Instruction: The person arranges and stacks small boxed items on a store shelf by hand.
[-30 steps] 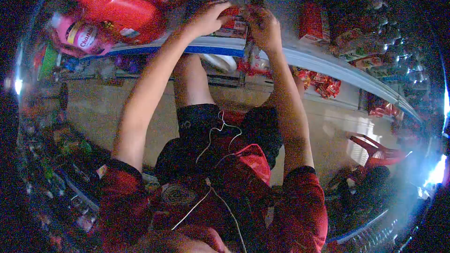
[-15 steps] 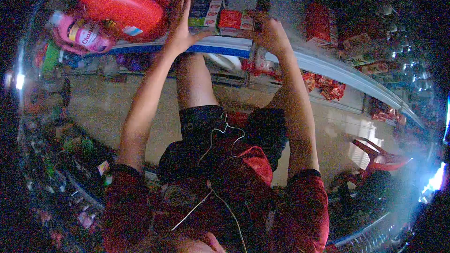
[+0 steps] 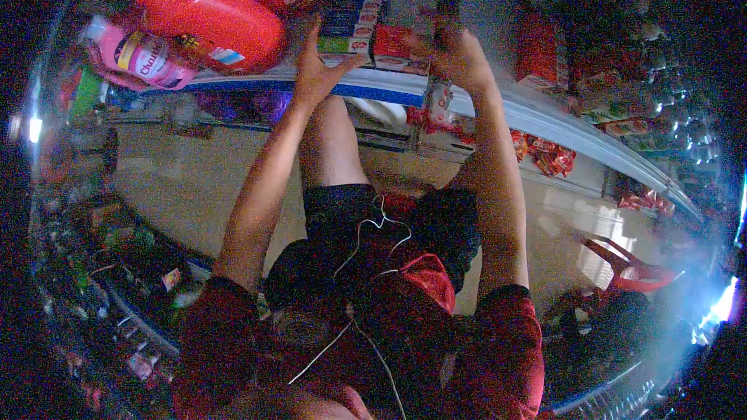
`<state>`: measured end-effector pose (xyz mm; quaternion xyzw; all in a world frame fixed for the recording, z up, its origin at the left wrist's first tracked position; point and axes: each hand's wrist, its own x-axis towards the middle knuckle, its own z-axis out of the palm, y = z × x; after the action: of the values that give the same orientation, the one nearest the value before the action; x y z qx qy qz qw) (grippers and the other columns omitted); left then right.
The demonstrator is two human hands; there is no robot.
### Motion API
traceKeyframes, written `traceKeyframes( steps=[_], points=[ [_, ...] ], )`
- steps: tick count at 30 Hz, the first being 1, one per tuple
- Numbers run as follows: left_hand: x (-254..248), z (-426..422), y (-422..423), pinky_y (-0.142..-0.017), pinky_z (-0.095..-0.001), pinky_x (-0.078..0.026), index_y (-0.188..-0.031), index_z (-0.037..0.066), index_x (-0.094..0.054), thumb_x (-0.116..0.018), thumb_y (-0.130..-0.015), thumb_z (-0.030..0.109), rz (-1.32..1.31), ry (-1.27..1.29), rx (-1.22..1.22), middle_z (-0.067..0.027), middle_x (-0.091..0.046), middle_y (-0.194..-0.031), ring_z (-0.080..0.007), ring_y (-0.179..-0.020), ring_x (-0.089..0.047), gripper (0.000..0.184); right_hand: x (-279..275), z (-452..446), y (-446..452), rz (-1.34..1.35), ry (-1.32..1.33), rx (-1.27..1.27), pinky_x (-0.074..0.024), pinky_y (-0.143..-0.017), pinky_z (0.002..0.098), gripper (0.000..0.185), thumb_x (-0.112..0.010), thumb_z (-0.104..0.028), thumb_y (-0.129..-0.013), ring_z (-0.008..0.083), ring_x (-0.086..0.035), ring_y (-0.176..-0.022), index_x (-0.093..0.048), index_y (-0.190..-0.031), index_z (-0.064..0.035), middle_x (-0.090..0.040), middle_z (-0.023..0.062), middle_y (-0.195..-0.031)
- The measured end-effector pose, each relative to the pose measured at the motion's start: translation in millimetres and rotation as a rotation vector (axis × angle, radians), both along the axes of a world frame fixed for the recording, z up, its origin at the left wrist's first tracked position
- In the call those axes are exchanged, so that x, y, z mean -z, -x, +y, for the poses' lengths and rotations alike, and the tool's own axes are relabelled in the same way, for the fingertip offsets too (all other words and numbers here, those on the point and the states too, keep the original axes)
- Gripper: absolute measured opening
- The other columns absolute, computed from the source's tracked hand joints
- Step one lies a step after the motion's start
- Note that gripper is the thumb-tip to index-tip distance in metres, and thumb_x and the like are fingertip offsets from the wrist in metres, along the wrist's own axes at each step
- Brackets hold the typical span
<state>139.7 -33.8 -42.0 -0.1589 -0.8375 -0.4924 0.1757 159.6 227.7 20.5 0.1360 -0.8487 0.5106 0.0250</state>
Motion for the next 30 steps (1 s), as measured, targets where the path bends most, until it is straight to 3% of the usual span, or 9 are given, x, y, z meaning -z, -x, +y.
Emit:
traceKeyframes(
  steps=[6, 9, 11, 15, 18, 20, 23, 28, 30],
  points=[
    [0.3, -4.8, -1.2, -0.099, -0.0383, -0.045, -0.143, -0.005, -0.029, -0.09, -0.064, 0.026, -0.075, -0.048, 0.065, -0.0234, -0.056, -0.129, -0.0284, -0.116, -0.058, 0.104, 26.2, -7.4, 100.8, -0.007, -0.024, 0.008, -0.0452, -0.093, 0.0322, 0.047, -0.065, -0.031, -0.093, 0.0169, -0.059, -0.104, -0.056, -0.13, -0.0042, -0.067, 0.0133, -0.109],
    [1.3, -5.5, 4.1, -0.099, -0.0371, -0.045, -0.144, -0.005, -0.029, -0.089, -0.066, 0.025, -0.178, -0.133, 0.132, -0.0223, -0.057, -0.128, -0.0276, -0.116, -0.058, 0.103, 48.2, -10.4, 141.6, 0.239, 0.033, -0.295, -0.0439, -0.097, 0.0336, 0.044, -0.062, -0.034, -0.094, 0.0191, -0.06, -0.108, -0.057, -0.13, -0.0091, -0.067, 0.0115, -0.112],
    [1.4, -5.1, 2.0, -0.1, -0.0368, -0.044, -0.145, -0.005, -0.029, -0.089, -0.066, 0.024, -0.049, -0.091, 0.102, -0.0223, -0.057, -0.128, -0.0275, -0.117, -0.057, 0.103, 56.8, -21.3, 157.7, -0.132, -0.173, -0.096, -0.0448, -0.097, 0.0351, 0.044, -0.063, -0.033, -0.093, 0.0218, -0.06, -0.109, -0.058, -0.13, -0.0102, -0.066, 0.011, -0.118],
    [9.7, -8.5, 8.9, -0.101, -0.0368, -0.043, -0.147, -0.004, -0.026, -0.089, -0.066, 0.023, -0.154, -0.149, 0.156, -0.0236, -0.053, -0.134, -0.0276, -0.119, -0.056, 0.106, 26.3, -28.8, 144.7, -0.196, -0.353, -0.244, -0.0443, -0.099, 0.035, 0.045, -0.063, -0.037, -0.092, 0.0221, -0.06, -0.111, -0.059, -0.129, -0.0109, -0.064, 0.0112, -0.123],
    [11.9, -7.9, 8.0, -0.101, -0.0368, -0.043, -0.148, -0.002, -0.025, -0.088, -0.067, 0.023, -0.11, -0.129, 0.129, -0.023, -0.054, -0.133, -0.0275, -0.119, -0.056, 0.106, 49.5, -23.9, 148.8, -0.078, -0.395, -0.165, -0.0433, -0.1, 0.0328, 0.049, -0.062, -0.041, -0.093, 0.0202, -0.058, -0.113, -0.057, -0.131, -0.0113, -0.063, 0.0093, -0.125],
    [6.4, -7.8, 4.1, -0.101, -0.0366, -0.044, -0.148, -0.002, -0.025, -0.088, -0.067, 0.023, -0.155, -0.139, 0.134, -0.0225, -0.055, -0.132, -0.0273, -0.119, -0.057, 0.105, 65.8, -18.1, 157.4, -0.075, -0.275, -0.235, -0.0422, -0.101, 0.0326, 0.05, -0.06, -0.041, -0.094, 0.0198, -0.056, -0.116, -0.055, -0.134, -0.012, -0.062, 0.0088, -0.127],
    [6.1, -7.2, 5.6, -0.1, -0.0361, -0.044, -0.148, -0.001, -0.025, -0.088, -0.068, 0.023, -0.208, -0.17, 0.146, -0.0217, -0.055, -0.132, -0.0268, -0.119, -0.057, 0.104, 33.6, -12.5, 132.7, -0.169, -0.131, -0.316, -0.0406, -0.103, 0.0333, 0.048, -0.059, -0.035, -0.096, 0.0199, -0.053, -0.12, -0.052, -0.138, -0.0124, -0.059, 0.0084, -0.131],
    [9.5, -8.2, 4.8, -0.1, -0.0357, -0.044, -0.149, 0.0, -0.025, -0.087, -0.069, 0.024, -0.148, -0.125, 0.118, -0.0212, -0.055, -0.132, -0.0259, -0.118, -0.057, 0.104, 36.7, -10.5, 140.4, -0.2, -0.138, -0.359, -0.0402, -0.103, 0.033, 0.049, -0.06, -0.032, -0.096, 0.0183, -0.053, -0.119, -0.05, -0.14, -0.0132, -0.058, 0.0076, -0.132],
    [8.4, -8.1, 3.2, -0.099, -0.0358, -0.045, -0.149, 0.0, -0.025, -0.088, -0.069, 0.025, -0.268, -0.243, 0.163, -0.0211, -0.057, -0.13, -0.026, -0.117, -0.058, 0.105, 36.9, -12.5, 140.4, -0.214, -0.132, -0.419, -0.0402, -0.103, 0.0326, 0.049, -0.061, -0.033, -0.095, 0.0177, -0.053, -0.119, -0.05, -0.14, -0.0138, -0.058, 0.0074, -0.132]
  ],
)
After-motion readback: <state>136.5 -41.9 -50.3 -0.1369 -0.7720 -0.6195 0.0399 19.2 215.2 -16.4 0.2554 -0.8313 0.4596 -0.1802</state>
